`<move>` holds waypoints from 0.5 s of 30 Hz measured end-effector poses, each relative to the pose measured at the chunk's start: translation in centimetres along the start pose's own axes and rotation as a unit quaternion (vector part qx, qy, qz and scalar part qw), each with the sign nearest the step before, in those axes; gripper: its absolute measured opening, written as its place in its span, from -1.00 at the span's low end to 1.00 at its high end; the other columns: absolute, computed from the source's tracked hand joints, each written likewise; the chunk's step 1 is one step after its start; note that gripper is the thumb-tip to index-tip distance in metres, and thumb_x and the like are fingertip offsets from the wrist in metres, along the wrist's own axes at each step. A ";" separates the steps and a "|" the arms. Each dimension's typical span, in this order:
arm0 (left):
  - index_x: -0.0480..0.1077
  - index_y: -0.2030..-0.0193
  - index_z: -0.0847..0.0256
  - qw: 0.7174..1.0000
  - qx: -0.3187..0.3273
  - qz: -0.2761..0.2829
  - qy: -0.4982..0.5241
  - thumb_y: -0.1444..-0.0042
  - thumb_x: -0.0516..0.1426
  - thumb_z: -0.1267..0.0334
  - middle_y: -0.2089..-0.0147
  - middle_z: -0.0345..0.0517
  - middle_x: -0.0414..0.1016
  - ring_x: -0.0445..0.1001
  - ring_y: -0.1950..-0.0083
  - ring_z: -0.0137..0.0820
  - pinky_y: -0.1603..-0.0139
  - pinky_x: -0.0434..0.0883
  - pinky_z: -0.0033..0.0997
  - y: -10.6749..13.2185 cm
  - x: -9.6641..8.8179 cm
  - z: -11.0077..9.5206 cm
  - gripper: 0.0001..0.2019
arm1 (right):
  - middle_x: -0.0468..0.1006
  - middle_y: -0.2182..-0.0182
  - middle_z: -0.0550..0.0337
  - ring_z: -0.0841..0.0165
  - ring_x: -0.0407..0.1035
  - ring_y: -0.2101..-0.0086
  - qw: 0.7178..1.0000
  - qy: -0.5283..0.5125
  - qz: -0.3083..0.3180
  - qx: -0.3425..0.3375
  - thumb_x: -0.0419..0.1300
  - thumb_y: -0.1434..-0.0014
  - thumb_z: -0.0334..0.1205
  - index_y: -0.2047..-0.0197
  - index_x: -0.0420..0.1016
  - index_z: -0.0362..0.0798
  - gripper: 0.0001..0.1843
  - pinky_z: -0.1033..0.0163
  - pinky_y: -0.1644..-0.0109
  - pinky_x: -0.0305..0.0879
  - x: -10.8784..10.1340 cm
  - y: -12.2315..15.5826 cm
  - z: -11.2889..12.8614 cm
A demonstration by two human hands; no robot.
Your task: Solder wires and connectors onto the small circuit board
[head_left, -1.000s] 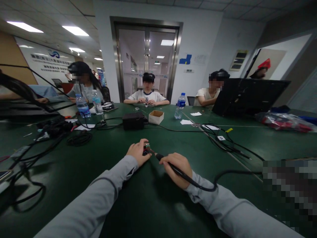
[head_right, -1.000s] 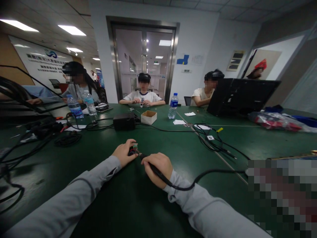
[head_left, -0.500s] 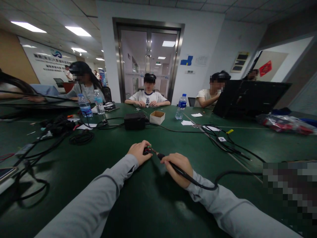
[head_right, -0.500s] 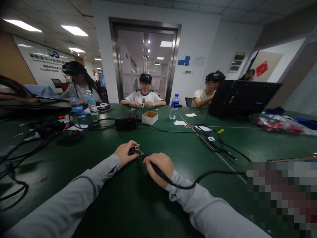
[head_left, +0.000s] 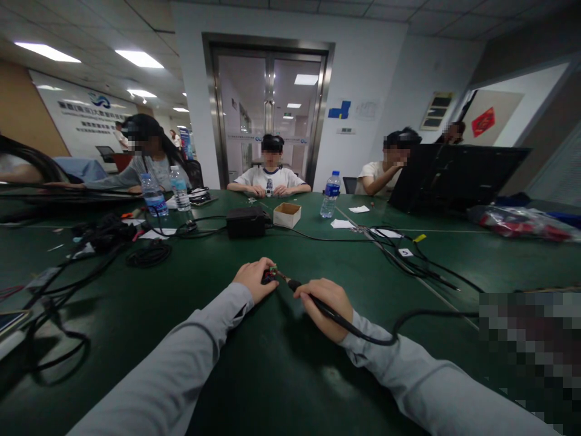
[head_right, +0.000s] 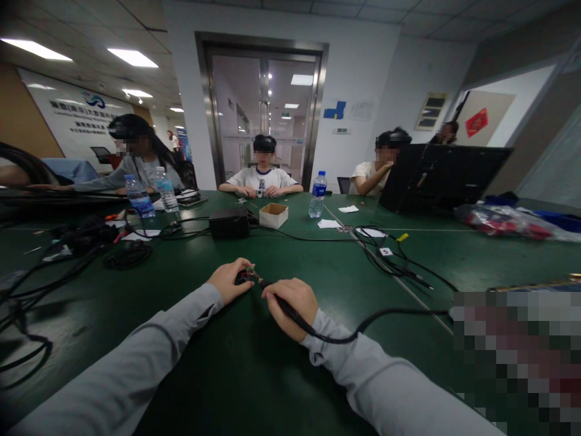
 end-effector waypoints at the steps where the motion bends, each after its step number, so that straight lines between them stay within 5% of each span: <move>1: 0.26 0.01 0.11 1.000 -0.001 -0.001 0.001 -0.06 0.16 0.13 -0.10 -0.08 0.50 0.45 -0.14 -0.22 -0.19 0.33 -0.20 0.0 0.0 0.0 -0.65 | 0.61 0.44 0.18 0.38 0.47 0.43 1.000 0.002 0.001 0.000 0.02 -0.26 -0.32 0.32 0.50 -0.02 -0.76 0.28 0.28 0.27 0.0 0.0 0.0; 15: 0.27 0.01 0.09 1.000 -0.003 0.000 -0.003 -0.06 0.14 0.12 -0.09 -0.10 0.50 0.44 -0.14 -0.20 -0.21 0.31 -0.15 0.1 -0.2 -0.1 -0.66 | 0.62 0.41 0.17 0.38 0.49 0.41 1.000 0.009 0.003 0.007 0.03 -0.27 -0.32 0.32 0.50 -0.01 -0.77 0.27 0.25 0.27 0.1 0.0 -0.1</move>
Point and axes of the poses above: each hand's wrist, its own y-axis away from the middle knuckle, its own x-axis out of the palm, z = x × y, the point moved 3 cm from there along -y, towards the middle knuckle
